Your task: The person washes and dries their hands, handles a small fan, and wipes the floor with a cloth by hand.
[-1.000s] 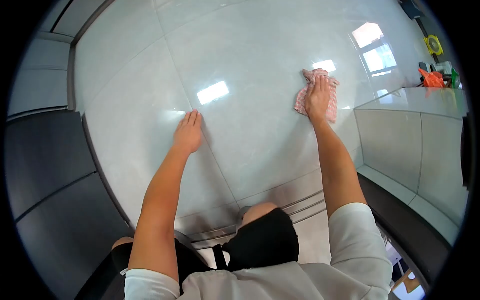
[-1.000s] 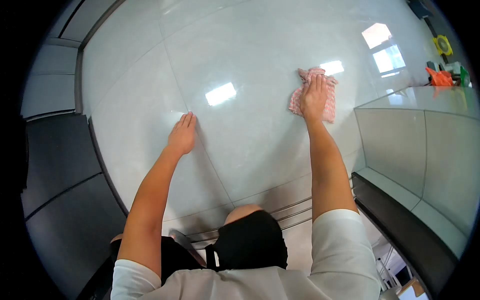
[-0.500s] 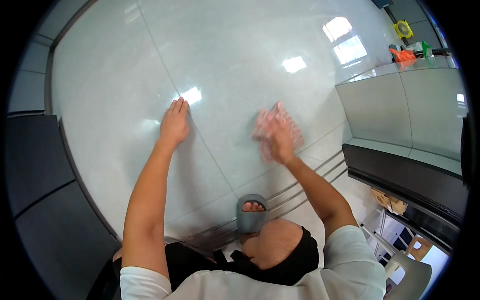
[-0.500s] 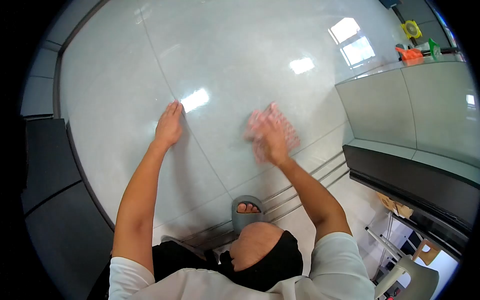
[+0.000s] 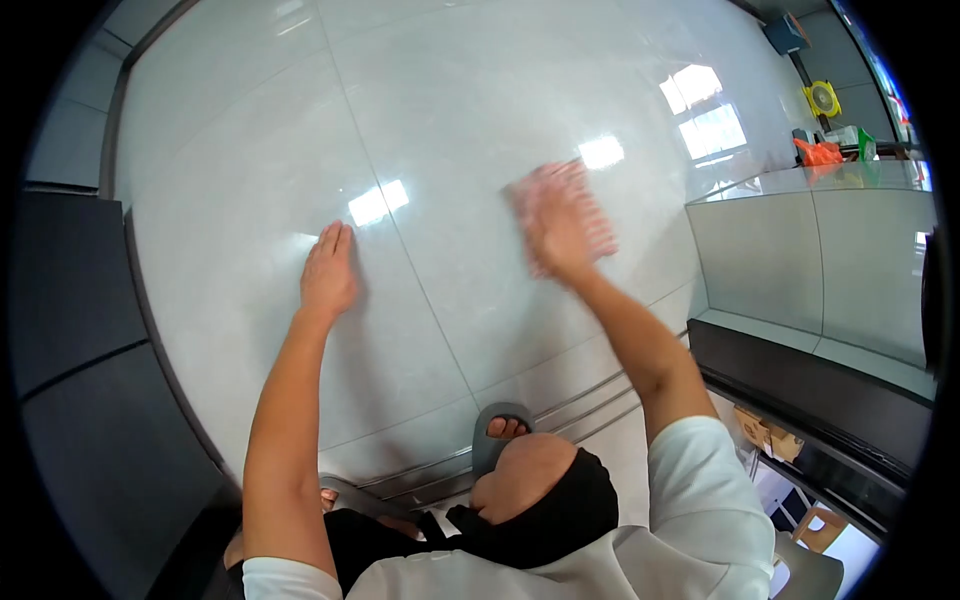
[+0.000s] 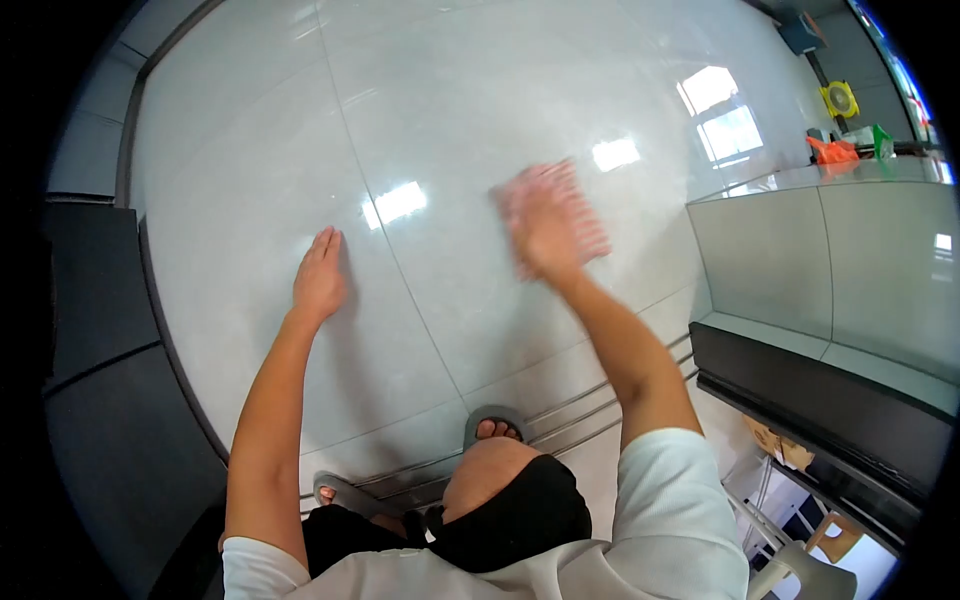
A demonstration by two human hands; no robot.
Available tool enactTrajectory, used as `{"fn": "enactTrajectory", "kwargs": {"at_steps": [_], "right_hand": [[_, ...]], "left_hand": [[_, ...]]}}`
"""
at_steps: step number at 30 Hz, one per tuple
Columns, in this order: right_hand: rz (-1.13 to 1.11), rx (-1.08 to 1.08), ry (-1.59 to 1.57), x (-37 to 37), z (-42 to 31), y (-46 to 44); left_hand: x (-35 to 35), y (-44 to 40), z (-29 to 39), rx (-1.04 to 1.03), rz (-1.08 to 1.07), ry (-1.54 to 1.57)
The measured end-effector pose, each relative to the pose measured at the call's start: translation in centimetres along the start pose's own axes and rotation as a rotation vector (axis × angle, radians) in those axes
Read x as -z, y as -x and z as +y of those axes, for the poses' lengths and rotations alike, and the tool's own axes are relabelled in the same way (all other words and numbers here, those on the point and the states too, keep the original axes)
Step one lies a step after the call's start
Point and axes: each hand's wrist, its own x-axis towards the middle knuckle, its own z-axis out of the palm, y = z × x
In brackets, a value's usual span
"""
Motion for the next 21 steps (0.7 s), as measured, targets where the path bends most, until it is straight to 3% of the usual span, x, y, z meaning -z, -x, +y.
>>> {"fn": "enactTrajectory", "kwargs": {"at_steps": [1,2,3,6,9,10,12,13,15,16,17,21], "right_hand": [[-0.137,0.020,0.034,-0.3,-4.8,1.1],[-0.128,0.042,-0.059,-1.1,-9.5,2.8],[-0.582,-0.034,-0.208,2.1,-15.1,1.1],[0.033,0.440,-0.185,-5.1,-23.3,4.7],[-0.050,0.476,-0.214,-6.7,-21.4,0.2],[-0.286,0.343,-0.132,-3.3,-19.9,-3.5],[-0.077,0.073,-0.131,-2.2,-13.4,-7.2],[-0.025,0.074,-0.139,2.3,-10.7,-8.7],[0.058,-0.049,-0.065,3.5,-3.2,-10.8],[0.190,-0.074,-0.011,0.3,1.7,-11.0],[0.165,-0.137,0.225,-1.7,4.6,-10.3],[0.089,-0.033,0.156,-2.5,-3.0,-5.7]], "left_hand": [[-0.5,0.0,-0.6,0.016,0.033,0.009],[-0.3,0.2,-0.6,0.013,0.032,0.011],[0.2,0.6,-0.6,0.003,0.040,0.088],[-0.4,0.1,-2.4,-0.021,0.122,0.275],[0.0,0.5,-2.7,0.019,0.158,0.358],[0.7,0.4,-2.9,0.068,0.147,0.319],[0.3,0.4,-3.9,0.093,0.173,0.279],[-0.1,0.5,-4.4,0.105,0.194,0.244],[-1.0,0.7,-5.3,0.108,0.159,0.218],[-1.0,0.6,-5.8,0.099,0.127,0.194],[-0.5,0.7,-6.0,0.114,0.137,0.192],[0.7,1.9,-6.5,0.170,0.161,0.369]]}}
